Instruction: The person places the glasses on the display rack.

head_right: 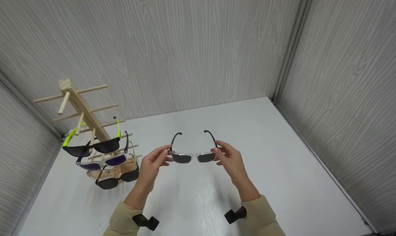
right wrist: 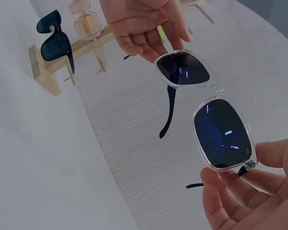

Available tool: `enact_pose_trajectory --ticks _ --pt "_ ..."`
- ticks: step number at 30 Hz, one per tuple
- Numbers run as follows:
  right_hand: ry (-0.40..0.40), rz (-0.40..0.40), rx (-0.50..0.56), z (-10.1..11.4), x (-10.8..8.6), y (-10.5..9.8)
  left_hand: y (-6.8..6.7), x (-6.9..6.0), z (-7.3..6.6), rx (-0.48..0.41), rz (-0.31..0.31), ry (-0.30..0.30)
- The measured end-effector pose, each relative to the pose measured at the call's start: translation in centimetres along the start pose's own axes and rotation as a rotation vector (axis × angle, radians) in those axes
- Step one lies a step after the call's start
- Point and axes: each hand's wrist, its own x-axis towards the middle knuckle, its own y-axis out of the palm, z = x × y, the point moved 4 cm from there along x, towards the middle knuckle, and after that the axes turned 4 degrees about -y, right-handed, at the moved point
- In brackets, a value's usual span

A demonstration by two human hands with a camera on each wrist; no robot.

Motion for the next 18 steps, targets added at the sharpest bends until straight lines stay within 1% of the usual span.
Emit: enact_pose_trajectory --ticks 6,10,13,18 --pt "-0.005 0.012 0.004 1.0 0.6 1.2 -1.3 -0.3 -1.7 -0.019 -0.011 -0.001" --pt "-0.029 0.027 0.017 1.9 1.0 2.0 -2.0 -1.0 -3.9 -0.015 -0.024 0.011" --pt "-0.052 0.031 0.042 2.6 1.1 2.5 -2.4 -1.5 -5.3 -0.003 -0.035 0.031" --pt "-0.069 0.031 0.068 3.3 1.2 3.3 -3.0 -1.9 -6.2 -0.002 -0.052 0.048"
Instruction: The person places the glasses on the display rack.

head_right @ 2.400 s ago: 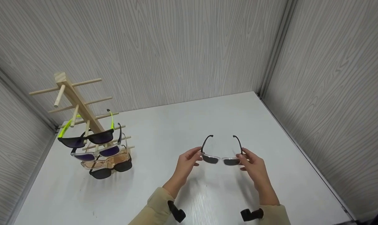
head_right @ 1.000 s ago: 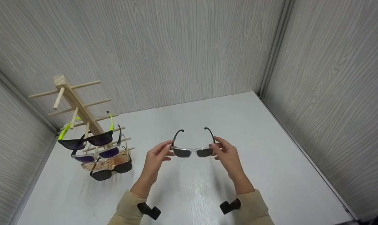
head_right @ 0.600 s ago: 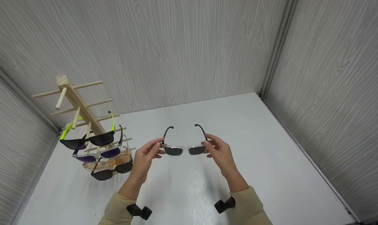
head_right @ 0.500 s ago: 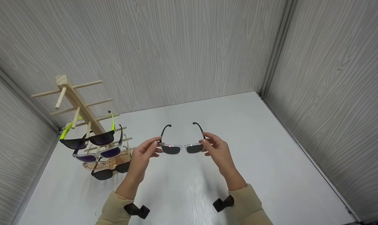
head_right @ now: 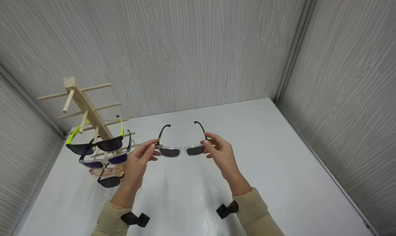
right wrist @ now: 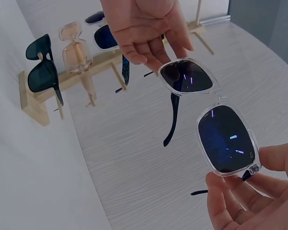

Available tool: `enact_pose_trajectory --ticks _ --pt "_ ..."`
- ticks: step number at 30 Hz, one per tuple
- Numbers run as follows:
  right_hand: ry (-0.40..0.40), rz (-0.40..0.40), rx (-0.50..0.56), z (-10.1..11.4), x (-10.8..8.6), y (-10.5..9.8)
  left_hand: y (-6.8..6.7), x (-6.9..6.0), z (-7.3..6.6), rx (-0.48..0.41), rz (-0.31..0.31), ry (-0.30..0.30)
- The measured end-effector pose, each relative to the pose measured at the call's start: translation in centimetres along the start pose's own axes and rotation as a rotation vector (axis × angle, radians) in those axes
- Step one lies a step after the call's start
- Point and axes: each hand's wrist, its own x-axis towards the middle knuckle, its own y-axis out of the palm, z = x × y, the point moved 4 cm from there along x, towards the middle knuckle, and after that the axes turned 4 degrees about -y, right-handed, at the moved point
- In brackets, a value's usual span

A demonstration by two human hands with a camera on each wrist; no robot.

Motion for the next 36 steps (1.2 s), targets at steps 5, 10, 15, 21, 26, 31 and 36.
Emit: enact_pose_trajectory --ticks 5,10,15,21,26,31,36 --pt "0.004 0.011 0.025 0.5 0.1 0.7 -0.6 0.0 0.2 0.003 -0.024 0.011" --pt "-0.005 0.026 0.041 1.5 0.5 1.4 -1.6 0.5 1.4 0.004 -0.049 0.054" --pt "-0.029 0.036 0.056 2.6 1.0 2.1 -2.3 0.3 0.3 0.004 -0.074 0.095" --pt "-0.047 0.047 0.087 3.8 1.5 3.3 -3.5 0.2 -1.0 0.01 -0.107 0.138" --pt "-0.079 0.074 0.124 4.7 2.2 4.3 -4.4 0.2 -2.1 0.011 -0.127 0.176" --pt "-0.1 0.098 0.154 5.4 2.5 5.1 -5.2 -0.2 -2.9 0.011 -0.135 0.181" --pt "-0.119 0.123 0.166 6.1 2.9 6.1 -6.1 -0.4 -3.8 0.006 -0.151 0.191"
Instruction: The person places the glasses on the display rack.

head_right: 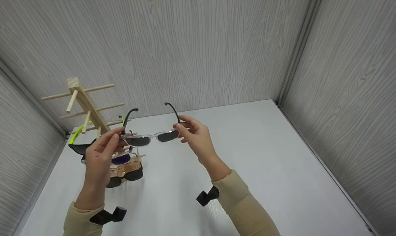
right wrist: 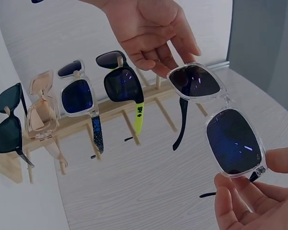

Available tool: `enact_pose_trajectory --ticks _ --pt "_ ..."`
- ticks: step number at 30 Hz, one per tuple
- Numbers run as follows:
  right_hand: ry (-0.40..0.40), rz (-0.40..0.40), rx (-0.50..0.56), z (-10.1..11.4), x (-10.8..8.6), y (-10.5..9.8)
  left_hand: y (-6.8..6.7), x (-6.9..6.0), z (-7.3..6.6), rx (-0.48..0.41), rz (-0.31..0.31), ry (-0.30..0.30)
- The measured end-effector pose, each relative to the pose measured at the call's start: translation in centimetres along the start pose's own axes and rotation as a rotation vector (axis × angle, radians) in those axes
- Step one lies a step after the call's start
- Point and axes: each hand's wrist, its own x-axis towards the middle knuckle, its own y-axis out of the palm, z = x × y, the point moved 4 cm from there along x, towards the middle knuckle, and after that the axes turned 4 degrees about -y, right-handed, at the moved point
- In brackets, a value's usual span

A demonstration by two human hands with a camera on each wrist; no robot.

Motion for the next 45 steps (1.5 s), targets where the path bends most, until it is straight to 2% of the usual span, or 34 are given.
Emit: enact_pose_trajectory --ticks 6,13,23,27,36,42,45 --pt "-0.023 0.028 0.038 0.4 1.0 1.5 -1.2 0.2 -1.2 0.011 -0.023 0.028" --pt "-0.023 0.075 0.052 0.9 1.7 2.9 -2.4 -0.3 -2.7 0.075 -0.084 0.047" --pt "-0.068 0.141 0.109 1.9 3.1 4.9 -3.7 -1.3 -5.0 0.069 -0.094 0.144" --pt "-0.049 0.166 0.134 1.8 3.8 6.0 -4.5 -1.4 -5.3 0.095 -0.117 0.16" --pt "0.01 0.201 0.148 1.6 4.9 7.8 -5.7 -1.6 -5.9 0.064 -0.169 0.174" --pt "0.031 0.228 0.148 1.6 5.2 9.0 -6.9 -1.8 -5.9 0.065 -0.22 0.149" --pt "0.043 0.235 0.142 1.6 5.6 9.8 -7.8 -1.4 -5.8 0.056 -0.255 0.139"
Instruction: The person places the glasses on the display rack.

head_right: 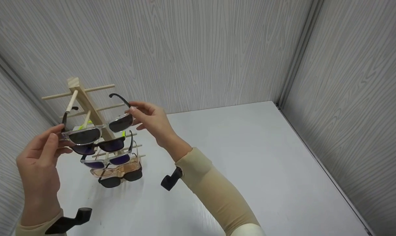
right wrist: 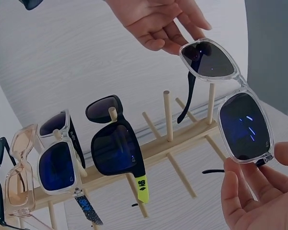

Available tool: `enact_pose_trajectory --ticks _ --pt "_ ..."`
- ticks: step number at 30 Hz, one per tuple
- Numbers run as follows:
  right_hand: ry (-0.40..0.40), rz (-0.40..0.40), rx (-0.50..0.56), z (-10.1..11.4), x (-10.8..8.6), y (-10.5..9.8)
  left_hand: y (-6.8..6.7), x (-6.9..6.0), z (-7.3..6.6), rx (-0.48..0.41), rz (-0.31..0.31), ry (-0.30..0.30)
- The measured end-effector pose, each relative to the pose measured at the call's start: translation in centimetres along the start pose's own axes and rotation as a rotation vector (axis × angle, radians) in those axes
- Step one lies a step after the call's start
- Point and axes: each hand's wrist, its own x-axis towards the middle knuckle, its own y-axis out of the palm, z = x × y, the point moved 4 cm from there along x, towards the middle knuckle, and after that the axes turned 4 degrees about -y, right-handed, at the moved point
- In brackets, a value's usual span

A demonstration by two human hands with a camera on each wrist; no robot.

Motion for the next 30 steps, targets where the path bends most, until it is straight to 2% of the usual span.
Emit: enact_pose_trajectory --ticks 4,9,17,25,30 --pt "0.01 -0.004 -0.01 0.0 0.9 1.0 -1.0 1.2 0.4 -0.016 -0.042 -0.009" --pt "0.018 -0.017 -0.029 -0.2 1.6 1.8 -1.9 2.4 0.9 0.01 -0.092 -0.015" --pt "0.041 -0.047 -0.016 -0.7 1.9 3.1 -2.9 3.4 1.6 0.055 -0.145 -0.05" --pt "0.079 -0.054 -0.024 -1.6 1.8 3.7 -3.6 3.9 2.7 0.061 -0.146 -0.102" --pt "0.085 -0.04 -0.038 -2.0 1.4 3.6 -3.7 4.3 3.7 0.126 -0.114 -0.12"
